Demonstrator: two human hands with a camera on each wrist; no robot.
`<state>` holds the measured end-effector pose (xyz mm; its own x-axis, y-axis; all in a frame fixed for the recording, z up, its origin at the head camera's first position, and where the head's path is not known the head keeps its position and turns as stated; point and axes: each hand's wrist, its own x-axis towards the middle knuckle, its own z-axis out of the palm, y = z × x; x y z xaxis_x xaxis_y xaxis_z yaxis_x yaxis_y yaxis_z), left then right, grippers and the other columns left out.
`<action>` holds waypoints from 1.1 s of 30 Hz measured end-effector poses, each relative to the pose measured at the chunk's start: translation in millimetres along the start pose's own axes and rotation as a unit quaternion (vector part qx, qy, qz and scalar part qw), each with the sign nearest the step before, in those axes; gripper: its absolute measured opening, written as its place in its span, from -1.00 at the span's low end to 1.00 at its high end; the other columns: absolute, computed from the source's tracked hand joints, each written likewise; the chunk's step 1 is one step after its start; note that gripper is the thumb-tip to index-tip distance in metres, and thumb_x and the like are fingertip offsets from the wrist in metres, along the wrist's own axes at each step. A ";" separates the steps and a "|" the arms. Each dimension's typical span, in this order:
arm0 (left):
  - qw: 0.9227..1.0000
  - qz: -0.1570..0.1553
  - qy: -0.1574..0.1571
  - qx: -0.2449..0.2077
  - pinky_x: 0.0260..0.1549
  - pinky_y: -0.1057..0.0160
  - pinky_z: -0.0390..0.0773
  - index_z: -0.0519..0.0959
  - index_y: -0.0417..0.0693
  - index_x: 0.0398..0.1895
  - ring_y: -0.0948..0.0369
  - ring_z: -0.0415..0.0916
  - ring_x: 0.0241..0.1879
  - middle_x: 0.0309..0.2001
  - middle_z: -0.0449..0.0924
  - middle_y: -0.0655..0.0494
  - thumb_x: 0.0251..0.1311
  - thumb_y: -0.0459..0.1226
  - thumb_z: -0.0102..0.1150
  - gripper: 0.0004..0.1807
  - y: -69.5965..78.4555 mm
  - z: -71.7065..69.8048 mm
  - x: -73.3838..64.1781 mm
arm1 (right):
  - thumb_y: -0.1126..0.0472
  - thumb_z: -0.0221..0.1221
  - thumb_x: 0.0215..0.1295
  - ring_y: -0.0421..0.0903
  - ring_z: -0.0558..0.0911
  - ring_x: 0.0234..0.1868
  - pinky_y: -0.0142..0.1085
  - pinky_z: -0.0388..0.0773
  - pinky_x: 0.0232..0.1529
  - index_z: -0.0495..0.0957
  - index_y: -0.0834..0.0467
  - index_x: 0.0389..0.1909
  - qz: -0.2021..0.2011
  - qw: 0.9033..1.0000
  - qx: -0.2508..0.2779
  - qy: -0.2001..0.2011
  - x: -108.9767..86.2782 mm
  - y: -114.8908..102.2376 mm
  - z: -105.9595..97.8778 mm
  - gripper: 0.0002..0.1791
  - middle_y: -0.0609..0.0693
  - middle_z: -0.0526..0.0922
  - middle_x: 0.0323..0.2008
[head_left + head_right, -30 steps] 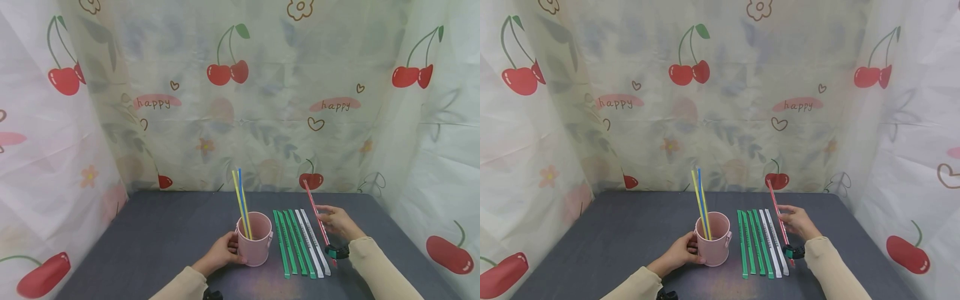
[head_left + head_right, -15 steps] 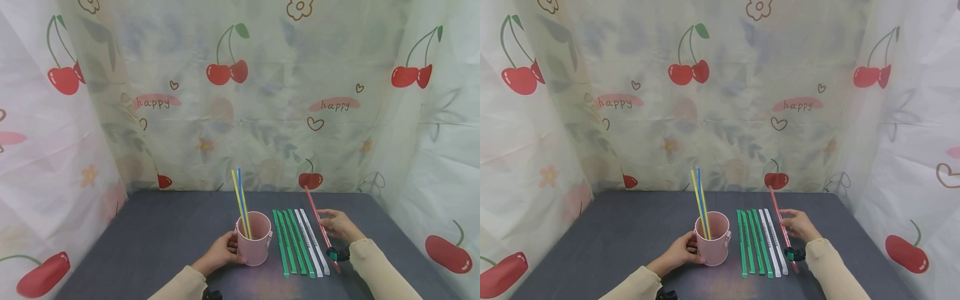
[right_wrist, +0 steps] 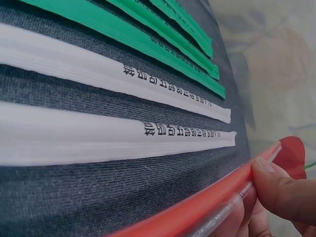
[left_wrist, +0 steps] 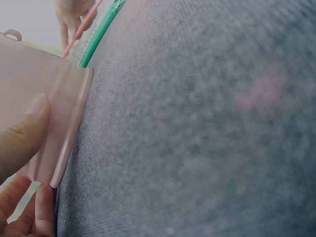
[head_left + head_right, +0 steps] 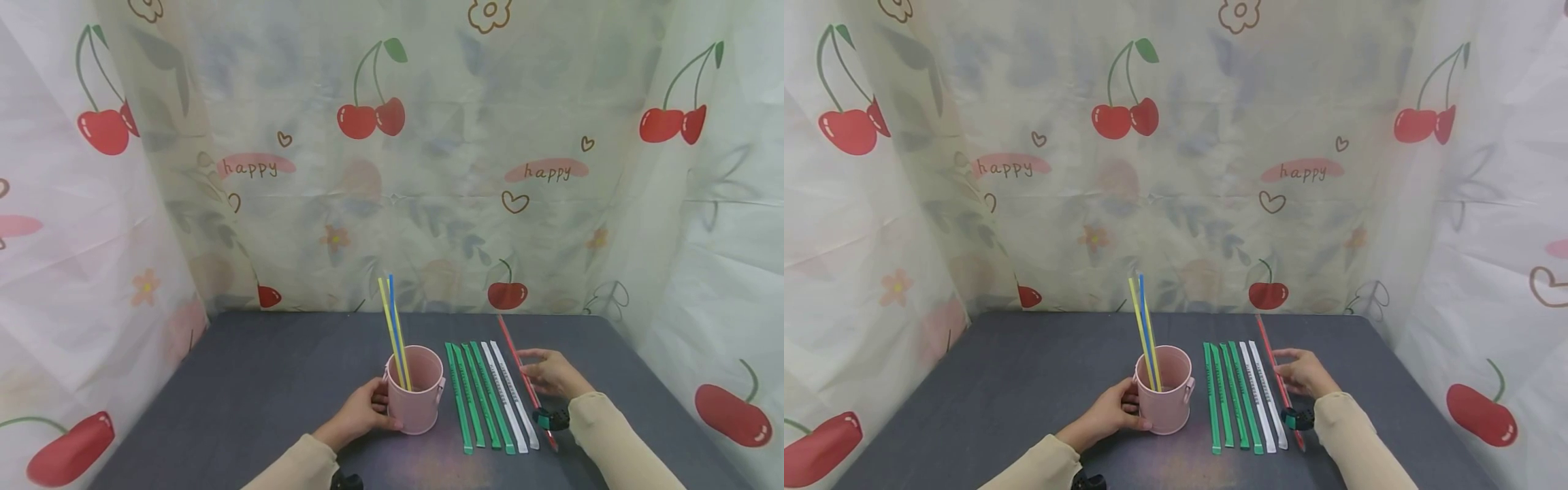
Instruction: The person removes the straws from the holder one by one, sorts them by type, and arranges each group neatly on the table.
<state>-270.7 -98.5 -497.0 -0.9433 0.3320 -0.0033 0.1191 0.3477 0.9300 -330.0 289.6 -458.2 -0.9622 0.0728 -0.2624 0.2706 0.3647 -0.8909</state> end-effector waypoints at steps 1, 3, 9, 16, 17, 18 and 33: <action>1.000 0.000 0.000 0.000 -0.01 0.04 0.58 0.42 -0.22 0.14 0.09 0.52 -0.03 -0.04 0.55 -0.02 -0.21 -0.34 0.57 -0.25 0.3 0.0 -0.3 | 0.40 0.16 0.28 -0.15 0.61 -0.42 -0.28 0.59 -0.40 0.31 0.35 0.30 0.002 1.000 -0.005 0.002 -0.1 0.1 0.4 -0.45 0.04 0.68 -0.34; 1.000 0.000 -0.001 0.001 -0.01 0.04 0.58 0.42 -0.22 0.14 0.09 0.52 -0.03 -0.04 0.55 -0.01 -0.21 -0.34 0.57 -0.25 0.8 -0.2 -0.9 | 0.40 0.16 0.28 -0.15 0.60 -0.43 -0.29 0.58 -0.40 0.31 0.36 0.29 0.004 1.000 -0.012 0.003 -0.2 0.5 0.9 -0.45 0.04 0.68 -0.35; 1.000 -0.002 -0.001 -0.001 -0.01 0.04 0.58 0.42 -0.21 0.14 0.09 0.52 -0.03 -0.04 0.55 -0.02 -0.20 -0.34 0.57 -0.25 2.1 -0.1 -1.5 | 0.41 0.17 0.27 -0.16 0.59 -0.46 -0.30 0.58 -0.42 0.33 0.36 0.28 0.011 1.000 -0.011 0.008 0.1 1.2 1.2 -0.45 0.03 0.67 -0.37; 1.000 -0.003 0.000 0.003 0.00 0.03 0.57 0.42 -0.21 0.14 0.09 0.52 -0.03 -0.04 0.55 -0.01 -0.21 -0.33 0.57 -0.24 2.2 -0.5 -1.0 | 0.42 0.17 0.26 -0.16 0.59 -0.47 -0.30 0.59 -0.42 0.32 0.37 0.28 0.015 1.000 -0.010 0.003 -0.3 2.3 1.3 -0.45 0.04 0.68 -0.37; 1.000 -0.004 0.000 0.003 0.00 0.03 0.57 0.42 -0.21 0.14 0.09 0.52 -0.03 -0.04 0.55 -0.02 -0.21 -0.33 0.57 -0.24 2.1 -0.6 -0.9 | 0.42 0.17 0.26 -0.16 0.59 -0.47 -0.30 0.59 -0.42 0.33 0.37 0.28 0.016 1.000 -0.010 0.003 0.0 2.7 1.4 -0.45 0.04 0.68 -0.37; 1.000 -0.004 0.000 0.002 0.00 0.03 0.57 0.42 -0.21 0.14 0.09 0.52 -0.03 -0.04 0.55 -0.01 -0.21 -0.34 0.57 -0.24 2.2 -0.6 -1.0 | 0.42 0.17 0.26 -0.16 0.59 -0.47 -0.30 0.58 -0.42 0.33 0.37 0.28 0.017 1.000 -0.010 0.003 0.3 3.2 1.5 -0.45 0.03 0.67 -0.38; 1.000 -0.003 0.003 0.004 0.01 0.04 0.57 0.42 -0.21 0.14 0.10 0.51 -0.02 -0.03 0.55 -0.01 -0.22 -0.34 0.58 -0.24 -0.4 1.0 0.1 | 0.41 0.19 0.25 -0.15 0.59 -0.48 -0.30 0.56 -0.45 0.37 0.36 0.24 0.038 0.999 -0.034 0.012 1.5 6.1 4.6 -0.48 0.03 0.66 -0.40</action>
<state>-270.6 -97.8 -497.7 -0.9460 0.3241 -0.0065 0.1161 0.3576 0.9266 -329.7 287.7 -465.7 -0.9395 0.1251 -0.3188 0.3412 0.4198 -0.8410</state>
